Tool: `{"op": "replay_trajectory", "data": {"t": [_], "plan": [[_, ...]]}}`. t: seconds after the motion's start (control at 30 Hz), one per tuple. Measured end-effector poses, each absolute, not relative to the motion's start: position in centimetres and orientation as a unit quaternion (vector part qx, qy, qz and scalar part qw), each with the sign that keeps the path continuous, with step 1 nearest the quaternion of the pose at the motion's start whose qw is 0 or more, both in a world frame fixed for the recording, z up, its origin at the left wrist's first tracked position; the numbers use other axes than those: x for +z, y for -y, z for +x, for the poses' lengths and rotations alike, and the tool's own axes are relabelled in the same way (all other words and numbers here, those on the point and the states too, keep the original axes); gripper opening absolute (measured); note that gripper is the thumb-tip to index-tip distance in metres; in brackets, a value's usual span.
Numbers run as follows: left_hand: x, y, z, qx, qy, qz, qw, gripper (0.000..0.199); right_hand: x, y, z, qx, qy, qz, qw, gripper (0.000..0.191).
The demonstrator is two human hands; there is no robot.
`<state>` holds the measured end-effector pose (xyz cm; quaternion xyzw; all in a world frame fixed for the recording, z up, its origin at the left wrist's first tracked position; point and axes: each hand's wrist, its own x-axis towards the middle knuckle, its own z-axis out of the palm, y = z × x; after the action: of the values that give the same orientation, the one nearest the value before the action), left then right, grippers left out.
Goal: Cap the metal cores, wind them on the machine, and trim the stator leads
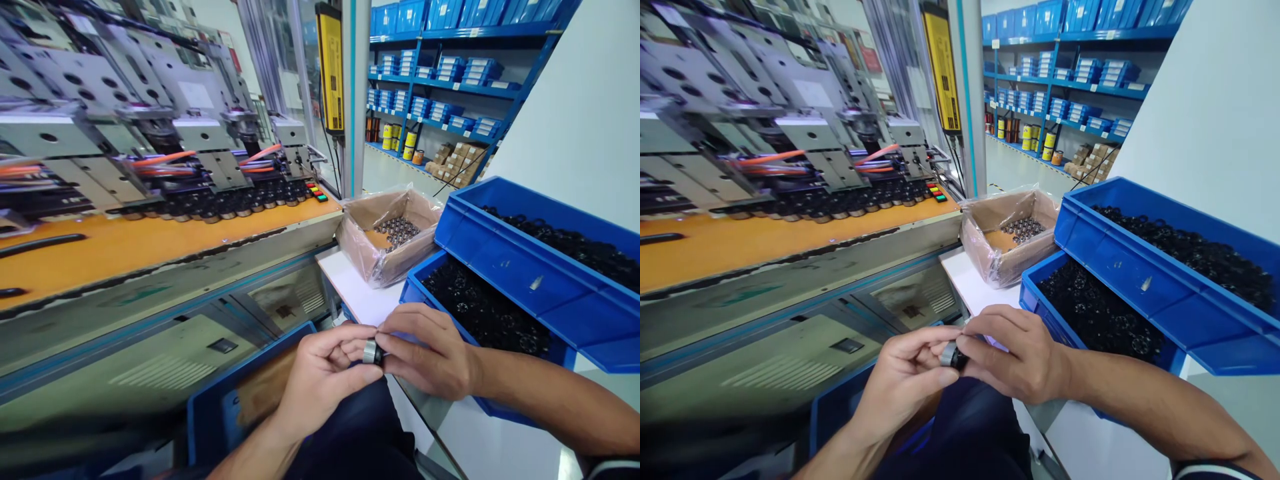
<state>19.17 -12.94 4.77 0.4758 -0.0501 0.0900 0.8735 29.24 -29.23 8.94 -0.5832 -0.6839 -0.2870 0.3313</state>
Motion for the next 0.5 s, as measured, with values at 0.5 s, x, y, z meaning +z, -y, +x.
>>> {"op": "replay_trajectory", "data": {"t": [0.5], "plan": [[5.45,12.92,19.05,0.063,0.032,0.499,0.864,0.034,8.73,29.45,29.21,-0.357,0.679,-0.581,0.272,0.017]]}}
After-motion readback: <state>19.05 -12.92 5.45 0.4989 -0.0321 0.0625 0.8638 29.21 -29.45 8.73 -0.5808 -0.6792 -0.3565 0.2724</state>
